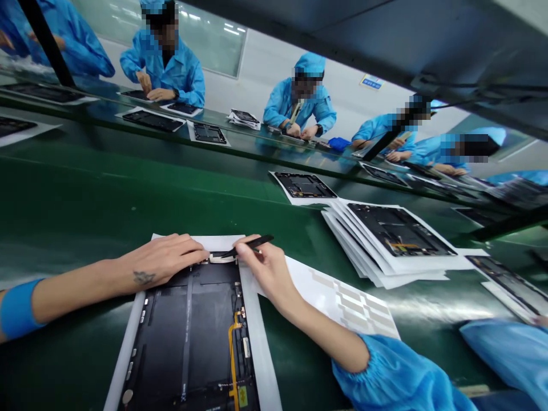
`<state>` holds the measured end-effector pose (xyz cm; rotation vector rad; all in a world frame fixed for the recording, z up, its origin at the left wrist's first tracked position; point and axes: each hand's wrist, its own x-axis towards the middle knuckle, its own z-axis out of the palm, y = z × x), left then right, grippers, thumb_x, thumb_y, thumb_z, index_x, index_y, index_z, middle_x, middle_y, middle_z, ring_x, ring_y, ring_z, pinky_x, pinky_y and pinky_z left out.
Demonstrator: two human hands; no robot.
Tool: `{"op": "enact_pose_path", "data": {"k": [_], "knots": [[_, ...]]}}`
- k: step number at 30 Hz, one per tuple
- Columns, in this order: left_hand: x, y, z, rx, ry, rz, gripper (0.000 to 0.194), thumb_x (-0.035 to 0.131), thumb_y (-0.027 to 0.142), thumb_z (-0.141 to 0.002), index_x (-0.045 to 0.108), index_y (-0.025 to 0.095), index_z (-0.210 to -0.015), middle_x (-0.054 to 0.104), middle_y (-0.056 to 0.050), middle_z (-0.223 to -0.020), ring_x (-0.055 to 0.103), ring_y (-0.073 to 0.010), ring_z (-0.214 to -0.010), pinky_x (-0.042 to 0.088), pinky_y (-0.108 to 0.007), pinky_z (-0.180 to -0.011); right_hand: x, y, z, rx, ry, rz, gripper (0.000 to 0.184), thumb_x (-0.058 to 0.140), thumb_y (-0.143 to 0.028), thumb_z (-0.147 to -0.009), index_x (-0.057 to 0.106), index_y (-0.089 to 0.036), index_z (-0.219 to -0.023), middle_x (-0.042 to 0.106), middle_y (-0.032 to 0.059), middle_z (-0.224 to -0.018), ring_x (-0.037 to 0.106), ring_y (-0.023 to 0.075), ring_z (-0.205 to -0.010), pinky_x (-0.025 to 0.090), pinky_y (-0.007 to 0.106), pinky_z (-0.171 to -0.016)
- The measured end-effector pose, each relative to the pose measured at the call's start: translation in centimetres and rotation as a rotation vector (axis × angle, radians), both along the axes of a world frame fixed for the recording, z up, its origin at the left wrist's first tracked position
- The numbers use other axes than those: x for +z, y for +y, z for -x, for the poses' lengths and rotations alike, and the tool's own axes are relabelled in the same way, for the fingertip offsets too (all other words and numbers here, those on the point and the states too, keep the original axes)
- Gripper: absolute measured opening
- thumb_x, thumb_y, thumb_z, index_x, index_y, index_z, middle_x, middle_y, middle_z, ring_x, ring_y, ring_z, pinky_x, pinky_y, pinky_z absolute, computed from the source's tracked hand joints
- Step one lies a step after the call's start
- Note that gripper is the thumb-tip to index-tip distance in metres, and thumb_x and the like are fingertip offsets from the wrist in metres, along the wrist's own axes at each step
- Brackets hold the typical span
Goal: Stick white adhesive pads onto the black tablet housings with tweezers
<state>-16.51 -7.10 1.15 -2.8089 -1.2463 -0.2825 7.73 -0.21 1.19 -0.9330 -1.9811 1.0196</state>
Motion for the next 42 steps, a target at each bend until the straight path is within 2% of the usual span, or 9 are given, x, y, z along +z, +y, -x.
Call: {"op": "enact_pose_path", "data": {"k": [2, 5, 7, 12, 15, 28, 32, 37, 42], "knots": [[-0.3, 0.1, 0.1, -0.009, -0.002, 0.007, 0.041, 0.038, 0.001, -0.092, 0.054, 0.018, -0.126, 0.063, -0.008, -0.116, 0.056, -0.0198, -0.096, 0.043, -0.030, -0.075, -0.4, 0.4, -0.8, -0.128, 0.069, 0.131, 0.036, 0.062, -0.054, -0.088, 0.070, -0.020, -0.082, 0.068, 0.0053, -0.082, 0.065, 0.0215, -0.078, 0.054, 0.034, -0.073], [-0.5, 0.1, 0.2, -0.016, -0.008, -0.003, 0.039, 0.038, 0.004, -0.096, 0.054, 0.019, -0.128, 0.063, -0.008, -0.116, 0.055, -0.0199, -0.094, 0.041, -0.030, -0.073, -1.0, 0.8, -1.7, -0.165, 0.113, 0.221, 0.036, 0.063, -0.054, -0.087, 0.069, -0.019, -0.082, 0.067, 0.0054, -0.081, 0.066, 0.0203, -0.075, 0.056, 0.036, -0.075], [-0.6, 0.1, 0.2, -0.016, -0.014, -0.014, 0.040, 0.037, 0.004, -0.097, 0.053, 0.019, -0.130, 0.063, -0.008, -0.116, 0.055, -0.0198, -0.094, 0.041, -0.030, -0.073, -0.9, 0.6, -1.9, -0.098, 0.054, 0.098, 0.032, 0.061, -0.050, -0.090, 0.070, -0.020, -0.083, 0.069, 0.0065, -0.083, 0.066, 0.0211, -0.077, 0.056, 0.037, -0.074], [-0.6, 0.1, 0.3, -0.023, -0.015, -0.014, 0.040, 0.036, 0.004, -0.096, 0.054, 0.018, -0.130, 0.062, -0.009, -0.116, 0.054, -0.0204, -0.095, 0.042, -0.031, -0.075, 0.1, -0.8, -2.1, 0.285, -0.118, -0.554, 0.015, 0.060, -0.028, -0.094, 0.072, -0.023, -0.102, 0.074, 0.0068, -0.088, 0.064, 0.0228, -0.083, 0.054, 0.039, -0.079], [-0.4, 0.0, 0.3, -0.022, -0.008, -0.001, 0.042, 0.038, 0.003, -0.095, 0.054, 0.018, -0.131, 0.061, -0.008, -0.119, 0.054, -0.0202, -0.096, 0.043, -0.031, -0.076, 0.5, -1.2, -2.0, 0.357, -0.212, -0.766, 0.017, 0.060, -0.021, -0.094, 0.070, -0.022, -0.108, 0.075, 0.0069, -0.090, 0.063, 0.0225, -0.086, 0.055, 0.037, -0.078], [-0.6, 0.1, 0.3, -0.031, -0.005, -0.031, 0.041, 0.036, 0.002, -0.095, 0.054, 0.018, -0.128, 0.062, -0.008, -0.116, 0.054, -0.0200, -0.092, 0.042, -0.031, -0.073, 0.1, -1.2, -1.7, 0.356, -0.213, -0.860, 0.014, 0.056, -0.016, -0.096, 0.066, -0.017, -0.106, 0.073, 0.0069, -0.087, 0.061, 0.0196, -0.082, 0.056, 0.036, -0.078], [-0.7, 0.2, 0.3, -0.048, 0.006, -0.079, 0.040, 0.033, 0.005, -0.098, 0.052, 0.019, -0.130, 0.061, -0.010, -0.114, 0.053, -0.0200, -0.088, 0.041, -0.031, -0.072, 0.0, -0.9, -1.8, 0.299, -0.129, -0.722, 0.012, 0.059, -0.020, -0.095, 0.068, -0.018, -0.102, 0.073, 0.0061, -0.087, 0.063, 0.0203, -0.083, 0.055, 0.036, -0.079], [-0.8, 0.2, 0.5, -0.041, 0.040, -0.085, 0.039, 0.034, 0.008, -0.099, 0.051, 0.020, -0.132, 0.060, -0.009, -0.114, 0.053, -0.0194, -0.087, 0.040, -0.030, -0.072, -0.4, 0.2, -1.8, -0.093, -0.037, -0.151, 0.025, 0.060, -0.037, -0.093, 0.072, -0.018, -0.081, 0.071, 0.0049, -0.082, 0.065, 0.0191, -0.075, 0.051, 0.030, -0.066], [-0.7, 0.1, 0.5, -0.048, 0.014, -0.092, 0.038, 0.037, 0.008, -0.099, 0.051, 0.022, -0.132, 0.060, -0.009, -0.113, 0.053, -0.0194, -0.087, 0.039, -0.029, -0.073, -0.8, 0.8, -1.3, -0.142, 0.026, 0.139, 0.035, 0.064, -0.047, -0.087, 0.070, -0.017, -0.069, 0.070, 0.0046, -0.081, 0.063, 0.0187, -0.075, 0.048, 0.029, -0.068]]}}
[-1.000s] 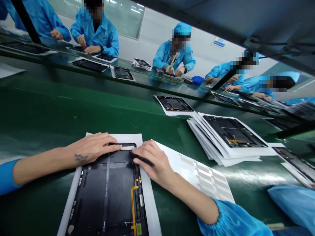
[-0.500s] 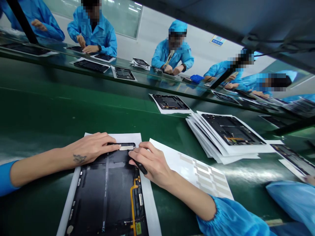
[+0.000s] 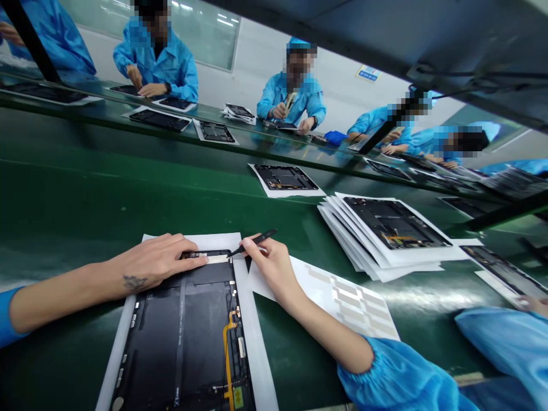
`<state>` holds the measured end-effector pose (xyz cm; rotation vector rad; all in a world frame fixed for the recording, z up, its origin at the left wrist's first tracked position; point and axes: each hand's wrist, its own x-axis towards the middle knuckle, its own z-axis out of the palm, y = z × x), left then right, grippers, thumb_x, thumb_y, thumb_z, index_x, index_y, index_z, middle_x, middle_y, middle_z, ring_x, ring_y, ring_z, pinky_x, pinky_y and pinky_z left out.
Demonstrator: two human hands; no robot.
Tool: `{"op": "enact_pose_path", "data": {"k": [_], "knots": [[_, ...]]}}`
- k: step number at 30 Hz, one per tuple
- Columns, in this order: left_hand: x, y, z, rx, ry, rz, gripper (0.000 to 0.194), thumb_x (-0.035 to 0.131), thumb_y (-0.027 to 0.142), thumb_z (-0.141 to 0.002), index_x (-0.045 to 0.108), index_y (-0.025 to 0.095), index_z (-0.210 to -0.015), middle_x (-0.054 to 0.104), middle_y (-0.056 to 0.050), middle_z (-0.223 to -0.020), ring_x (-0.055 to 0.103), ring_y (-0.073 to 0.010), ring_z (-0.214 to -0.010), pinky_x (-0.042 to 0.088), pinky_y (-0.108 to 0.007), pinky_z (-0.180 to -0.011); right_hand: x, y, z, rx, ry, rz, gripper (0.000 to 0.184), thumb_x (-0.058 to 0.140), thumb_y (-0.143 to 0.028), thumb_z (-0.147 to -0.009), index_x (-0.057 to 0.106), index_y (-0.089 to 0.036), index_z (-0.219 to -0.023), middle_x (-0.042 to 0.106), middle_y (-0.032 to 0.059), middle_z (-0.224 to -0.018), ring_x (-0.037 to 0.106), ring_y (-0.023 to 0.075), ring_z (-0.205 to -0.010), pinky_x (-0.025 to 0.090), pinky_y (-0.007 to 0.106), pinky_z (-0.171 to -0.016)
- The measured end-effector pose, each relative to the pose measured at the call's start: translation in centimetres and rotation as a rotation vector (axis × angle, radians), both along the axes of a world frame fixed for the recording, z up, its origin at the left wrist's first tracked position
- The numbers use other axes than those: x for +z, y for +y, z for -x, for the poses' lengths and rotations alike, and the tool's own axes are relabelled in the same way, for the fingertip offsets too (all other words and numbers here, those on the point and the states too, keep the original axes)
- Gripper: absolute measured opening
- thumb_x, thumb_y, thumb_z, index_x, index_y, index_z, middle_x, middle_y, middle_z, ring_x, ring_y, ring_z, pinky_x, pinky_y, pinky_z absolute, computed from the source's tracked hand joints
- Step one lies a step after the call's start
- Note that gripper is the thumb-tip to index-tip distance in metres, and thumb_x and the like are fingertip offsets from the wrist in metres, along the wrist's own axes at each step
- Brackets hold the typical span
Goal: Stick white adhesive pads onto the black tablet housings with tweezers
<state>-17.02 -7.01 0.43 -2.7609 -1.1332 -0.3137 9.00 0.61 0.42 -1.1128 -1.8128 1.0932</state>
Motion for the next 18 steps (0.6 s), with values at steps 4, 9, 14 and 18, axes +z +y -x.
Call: {"op": "enact_pose_path", "data": {"k": [4, 9, 14, 18], "knots": [[0.1, 0.0, 0.0, -0.002, 0.001, -0.005, 0.037, 0.036, 0.010, -0.101, 0.051, 0.022, -0.132, 0.060, -0.009, -0.113, 0.054, -0.0194, -0.088, 0.040, -0.029, -0.073, -0.2, -0.2, 0.1, 0.011, 0.015, 0.025, 0.035, 0.063, -0.047, -0.087, 0.069, -0.017, -0.070, 0.069, 0.0050, -0.082, 0.061, 0.0189, -0.075, 0.047, 0.030, -0.069], [0.2, 0.0, -0.2, 0.011, 0.058, -0.025, 0.034, 0.036, 0.011, -0.101, 0.052, 0.020, -0.131, 0.062, -0.009, -0.111, 0.057, -0.0199, -0.090, 0.042, -0.030, -0.073, 1.0, -0.4, -0.2, 0.119, -0.043, -0.312, 0.020, 0.055, -0.033, -0.095, 0.066, -0.019, -0.087, 0.066, 0.0062, -0.092, 0.061, 0.0206, -0.089, 0.046, 0.032, -0.077], [-0.1, -0.1, -0.4, 0.021, 0.095, -0.109, 0.032, 0.035, 0.008, -0.100, 0.058, 0.016, -0.121, 0.067, -0.010, -0.106, 0.061, -0.0209, -0.091, 0.046, -0.032, -0.073, 3.1, 0.1, 1.7, 0.585, -0.430, -0.670, 0.022, 0.040, -0.007, -0.096, 0.059, -0.019, -0.095, 0.062, 0.0060, -0.087, 0.054, 0.0187, -0.080, 0.038, 0.031, -0.071], [-0.3, -0.1, -0.4, -0.008, 0.060, -0.163, 0.031, 0.037, 0.006, -0.098, 0.061, 0.013, -0.118, 0.069, -0.010, -0.106, 0.063, -0.0214, -0.092, 0.049, -0.033, -0.072, 3.2, 0.8, 4.0, 0.712, -0.677, -0.692, 0.016, 0.049, -0.005, -0.092, 0.059, -0.017, -0.087, 0.059, 0.0065, -0.089, 0.052, 0.0194, -0.083, 0.031, 0.031, -0.070]]}}
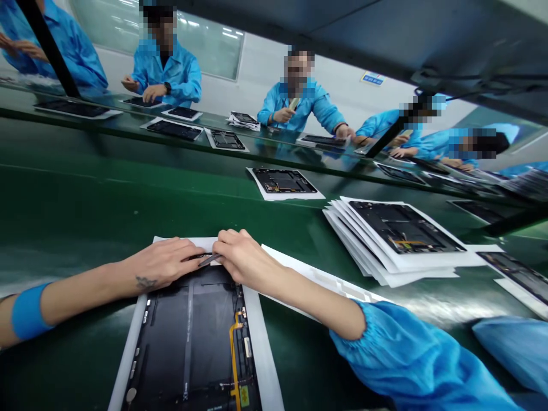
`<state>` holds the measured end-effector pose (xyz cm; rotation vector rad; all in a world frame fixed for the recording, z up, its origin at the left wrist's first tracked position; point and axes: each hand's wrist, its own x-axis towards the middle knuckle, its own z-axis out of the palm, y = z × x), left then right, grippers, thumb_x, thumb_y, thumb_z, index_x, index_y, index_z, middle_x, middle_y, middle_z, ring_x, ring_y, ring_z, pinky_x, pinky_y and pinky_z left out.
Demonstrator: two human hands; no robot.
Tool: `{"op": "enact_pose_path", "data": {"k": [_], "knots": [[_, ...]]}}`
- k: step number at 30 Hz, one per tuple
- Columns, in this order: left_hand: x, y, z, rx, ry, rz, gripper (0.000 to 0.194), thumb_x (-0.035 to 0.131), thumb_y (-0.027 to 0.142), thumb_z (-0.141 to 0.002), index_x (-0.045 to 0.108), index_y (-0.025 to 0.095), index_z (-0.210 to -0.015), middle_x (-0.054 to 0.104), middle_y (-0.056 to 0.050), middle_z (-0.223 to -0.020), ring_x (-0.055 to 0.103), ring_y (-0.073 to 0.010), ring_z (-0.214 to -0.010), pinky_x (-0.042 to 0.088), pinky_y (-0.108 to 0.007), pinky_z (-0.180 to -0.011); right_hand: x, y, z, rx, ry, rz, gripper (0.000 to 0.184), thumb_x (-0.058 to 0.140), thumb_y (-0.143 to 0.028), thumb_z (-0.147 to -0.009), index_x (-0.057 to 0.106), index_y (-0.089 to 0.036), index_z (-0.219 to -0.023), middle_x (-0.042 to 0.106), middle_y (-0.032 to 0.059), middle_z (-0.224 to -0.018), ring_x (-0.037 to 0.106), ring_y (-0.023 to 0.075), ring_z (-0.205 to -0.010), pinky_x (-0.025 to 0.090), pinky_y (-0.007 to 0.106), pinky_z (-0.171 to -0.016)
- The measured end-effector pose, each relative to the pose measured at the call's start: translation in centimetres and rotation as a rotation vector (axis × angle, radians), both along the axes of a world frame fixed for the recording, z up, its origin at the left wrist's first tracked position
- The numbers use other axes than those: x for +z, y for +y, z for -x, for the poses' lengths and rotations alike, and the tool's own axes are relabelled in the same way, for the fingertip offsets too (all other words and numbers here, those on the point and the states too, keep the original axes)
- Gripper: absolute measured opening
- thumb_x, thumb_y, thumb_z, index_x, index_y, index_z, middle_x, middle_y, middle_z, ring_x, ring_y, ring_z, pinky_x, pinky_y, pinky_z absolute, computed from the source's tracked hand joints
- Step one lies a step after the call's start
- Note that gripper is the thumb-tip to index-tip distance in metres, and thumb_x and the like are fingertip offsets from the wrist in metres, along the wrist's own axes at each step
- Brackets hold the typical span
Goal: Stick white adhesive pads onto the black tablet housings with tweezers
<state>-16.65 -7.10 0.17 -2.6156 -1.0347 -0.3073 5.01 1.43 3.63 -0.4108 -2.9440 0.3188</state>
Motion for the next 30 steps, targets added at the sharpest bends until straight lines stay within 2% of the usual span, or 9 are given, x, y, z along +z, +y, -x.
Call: {"op": "enact_pose_path", "data": {"k": [4, 11, 14, 17, 19, 21, 24, 27, 30], "knots": [[0.0, 0.0, 0.0, -0.024, -0.015, -0.021, 0.033, 0.039, 0.004, -0.096, 0.061, 0.011, -0.120, 0.070, -0.011, -0.108, 0.065, -0.0212, -0.089, 0.050, -0.033, -0.069, 0.2, 0.3, 1.2, 0.004, -0.123, 0.025, 0.013, 0.054, -0.005, -0.089, 0.058, -0.016, -0.084, 0.058, 0.0058, -0.090, 0.051, 0.0186, -0.084, 0.029, 0.030, -0.071], [0.3, -0.2, 0.0, -0.034, -0.022, -0.035, 0.037, 0.034, 0.004, -0.096, 0.061, 0.010, -0.120, 0.071, -0.012, -0.107, 0.067, -0.0221, -0.088, 0.054, -0.034, -0.075, 1.8, 0.3, 2.3, 0.065, -0.300, 0.012, 0.011, 0.053, -0.005, -0.086, 0.058, -0.015, -0.083, 0.056, 0.0048, -0.087, 0.050, 0.0181, -0.080, 0.029, 0.030, -0.069], [0.4, -0.2, -0.1, -0.024, -0.033, -0.028, 0.033, 0.034, 0.005, -0.098, 0.063, 0.010, -0.112, 0.071, -0.012, -0.103, 0.067, -0.0229, -0.086, 0.055, -0.035, -0.074, 2.1, 1.1, 1.7, 0.098, -0.331, -0.036, 0.012, 0.054, -0.005, -0.083, 0.059, -0.016, -0.082, 0.057, 0.0052, -0.086, 0.051, 0.0186, -0.079, 0.030, 0.031, -0.068], [0.4, -0.2, -0.1, -0.017, -0.020, -0.003, 0.029, 0.037, 0.006, -0.098, 0.064, 0.011, -0.109, 0.071, -0.013, -0.104, 0.067, -0.0237, -0.089, 0.055, -0.036, -0.074, 2.1, 1.9, 0.4, 0.065, -0.358, -0.004, 0.013, 0.056, -0.004, -0.081, 0.059, -0.016, -0.078, 0.057, 0.0045, -0.083, 0.050, 0.0171, -0.073, 0.030, 0.030, -0.065], [0.3, -0.2, -0.2, -0.008, -0.005, 0.018, 0.027, 0.039, 0.006, -0.097, 0.063, 0.011, -0.110, 0.070, -0.013, -0.106, 0.066, -0.0240, -0.091, 0.055, -0.036, -0.075, 1.7, 2.0, -0.5, 0.012, -0.316, 0.024, 0.013, 0.057, -0.004, -0.082, 0.061, -0.015, -0.077, 0.057, 0.0044, -0.082, 0.051, 0.0165, -0.072, 0.032, 0.029, -0.065], [0.2, -0.1, -0.2, 0.000, 0.009, 0.030, 0.026, 0.040, 0.006, -0.096, 0.062, 0.012, -0.110, 0.070, -0.013, -0.107, 0.066, -0.0238, -0.092, 0.054, -0.035, -0.076, 0.9, 1.5, -1.3, -0.026, -0.189, 0.022, 0.014, 0.056, -0.003, -0.084, 0.064, -0.015, -0.082, 0.059, 0.0052, -0.085, 0.054, 0.0176, -0.077, 0.035, 0.030, -0.069], [0.1, -0.1, -0.2, 0.007, 0.015, 0.042, 0.023, 0.042, 0.008, -0.097, 0.062, 0.013, -0.108, 0.069, -0.013, -0.107, 0.065, -0.0231, -0.092, 0.054, -0.035, -0.078, -0.7, 0.2, -2.6, -0.004, 0.005, 0.046, 0.019, 0.055, -0.011, -0.091, 0.069, -0.017, -0.102, 0.062, 0.0063, -0.089, 0.056, 0.0185, -0.083, 0.038, 0.031, -0.073], [0.0, -0.1, -0.3, -0.003, -0.005, 0.027, 0.021, 0.044, 0.009, -0.097, 0.062, 0.013, -0.108, 0.069, -0.013, -0.107, 0.065, -0.0237, -0.092, 0.053, -0.035, -0.078, -1.6, -0.6, -4.1, 0.021, 0.038, 0.048, 0.027, 0.054, -0.023, -0.097, 0.066, -0.019, -0.120, 0.062, 0.0079, -0.092, 0.055, 0.0183, -0.081, 0.039, 0.032, -0.072], [-0.1, -0.1, -0.3, -0.017, -0.022, 0.017, 0.022, 0.044, 0.007, -0.095, 0.062, 0.011, -0.107, 0.070, -0.014, -0.106, 0.066, -0.0243, -0.090, 0.054, -0.035, -0.076, -1.6, -0.5, -4.9, -0.013, 0.042, 0.004, 0.027, 0.049, -0.023, -0.099, 0.069, -0.018, -0.117, 0.061, 0.0079, -0.088, 0.053, 0.0191, -0.078, 0.038, 0.033, -0.070]]}}
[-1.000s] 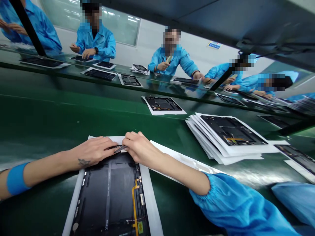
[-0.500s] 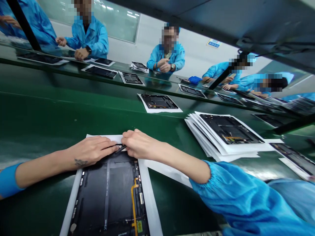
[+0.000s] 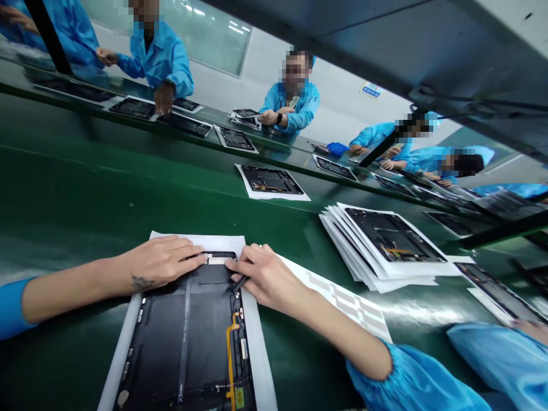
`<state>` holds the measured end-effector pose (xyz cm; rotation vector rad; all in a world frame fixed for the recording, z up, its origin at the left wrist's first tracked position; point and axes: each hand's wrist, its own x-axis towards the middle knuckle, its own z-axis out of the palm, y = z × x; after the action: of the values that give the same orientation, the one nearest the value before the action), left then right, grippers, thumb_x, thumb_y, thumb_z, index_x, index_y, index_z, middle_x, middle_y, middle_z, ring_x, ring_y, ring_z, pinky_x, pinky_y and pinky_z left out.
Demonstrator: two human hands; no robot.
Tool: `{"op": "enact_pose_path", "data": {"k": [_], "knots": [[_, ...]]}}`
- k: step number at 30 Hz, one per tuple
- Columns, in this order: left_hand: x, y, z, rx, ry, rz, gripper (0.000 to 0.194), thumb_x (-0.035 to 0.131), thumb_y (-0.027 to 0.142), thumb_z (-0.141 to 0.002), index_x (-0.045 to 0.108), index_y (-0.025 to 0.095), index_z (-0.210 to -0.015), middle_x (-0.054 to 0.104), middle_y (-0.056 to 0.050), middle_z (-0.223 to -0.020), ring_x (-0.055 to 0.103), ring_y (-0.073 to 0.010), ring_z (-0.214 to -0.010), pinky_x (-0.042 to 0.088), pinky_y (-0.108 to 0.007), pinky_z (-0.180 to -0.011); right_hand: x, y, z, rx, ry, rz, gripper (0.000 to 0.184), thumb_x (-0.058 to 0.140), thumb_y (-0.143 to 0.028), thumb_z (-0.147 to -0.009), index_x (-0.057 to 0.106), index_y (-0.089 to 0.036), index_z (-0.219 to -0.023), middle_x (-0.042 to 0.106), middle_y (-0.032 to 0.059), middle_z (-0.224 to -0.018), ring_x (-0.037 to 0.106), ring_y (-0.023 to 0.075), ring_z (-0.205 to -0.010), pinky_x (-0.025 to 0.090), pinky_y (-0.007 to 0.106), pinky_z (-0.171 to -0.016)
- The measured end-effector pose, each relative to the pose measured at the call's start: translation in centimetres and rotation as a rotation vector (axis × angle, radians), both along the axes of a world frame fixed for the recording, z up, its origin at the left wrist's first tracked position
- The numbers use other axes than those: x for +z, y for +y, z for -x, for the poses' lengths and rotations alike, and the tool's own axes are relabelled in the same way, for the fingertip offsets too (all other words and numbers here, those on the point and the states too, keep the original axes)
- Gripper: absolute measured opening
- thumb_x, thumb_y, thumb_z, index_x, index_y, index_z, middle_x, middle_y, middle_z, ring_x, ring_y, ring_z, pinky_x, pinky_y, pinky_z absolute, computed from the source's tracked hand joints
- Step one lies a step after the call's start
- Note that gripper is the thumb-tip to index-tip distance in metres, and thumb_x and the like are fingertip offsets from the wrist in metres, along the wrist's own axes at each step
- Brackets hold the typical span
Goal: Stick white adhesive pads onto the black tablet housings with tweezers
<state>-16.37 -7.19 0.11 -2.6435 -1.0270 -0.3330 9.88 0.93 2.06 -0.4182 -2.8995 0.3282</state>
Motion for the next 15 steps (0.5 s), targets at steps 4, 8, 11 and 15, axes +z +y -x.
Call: {"op": "enact_pose_path", "data": {"k": [4, 8, 11, 15], "knots": [[0.0, 0.0, 0.1, 0.012, -0.079, 0.051, 0.025, 0.044, 0.003, -0.091, 0.061, 0.012, -0.105, 0.070, -0.011, -0.101, 0.065, -0.0224, -0.090, 0.052, -0.034, -0.078, 0.2, 0.4, 0.9, -0.038, 0.099, 0.102, 0.028, 0.047, -0.017, -0.098, 0.068, -0.019, -0.116, 0.064, 0.0074, -0.089, 0.055, 0.0195, -0.082, 0.040, 0.033, -0.072], [0.3, 0.0, 0.3, 0.034, -0.109, 0.120, 0.026, 0.043, 0.001, -0.089, 0.060, 0.012, -0.105, 0.068, -0.008, -0.095, 0.062, -0.0203, -0.088, 0.049, -0.031, -0.077, -0.5, 0.7, 2.6, 0.042, 0.097, 0.160, 0.032, 0.051, -0.012, -0.095, 0.066, -0.020, -0.122, 0.065, 0.0068, -0.091, 0.058, 0.0193, -0.085, 0.041, 0.033, -0.074], [0.6, 0.1, 0.5, 0.052, -0.120, 0.162, 0.026, 0.040, 0.002, -0.092, 0.059, 0.015, -0.105, 0.066, -0.006, -0.097, 0.058, -0.0198, -0.089, 0.045, -0.031, -0.076, -1.1, 0.9, 3.1, 0.068, 0.092, 0.151, 0.032, 0.052, -0.010, -0.094, 0.067, -0.021, -0.120, 0.065, 0.0068, -0.091, 0.059, 0.0193, -0.086, 0.041, 0.033, -0.074], [0.7, 0.2, 0.6, 0.266, -0.148, 0.185, 0.027, 0.039, 0.015, -0.099, 0.050, 0.017, -0.124, 0.059, -0.010, -0.119, 0.051, -0.0248, -0.106, 0.044, -0.036, -0.082, -0.9, 1.4, 2.6, 0.026, 0.178, 0.152, 0.024, 0.052, -0.012, -0.094, 0.071, -0.019, -0.107, 0.065, 0.0067, -0.087, 0.058, 0.0194, -0.083, 0.042, 0.033, -0.073]]}}
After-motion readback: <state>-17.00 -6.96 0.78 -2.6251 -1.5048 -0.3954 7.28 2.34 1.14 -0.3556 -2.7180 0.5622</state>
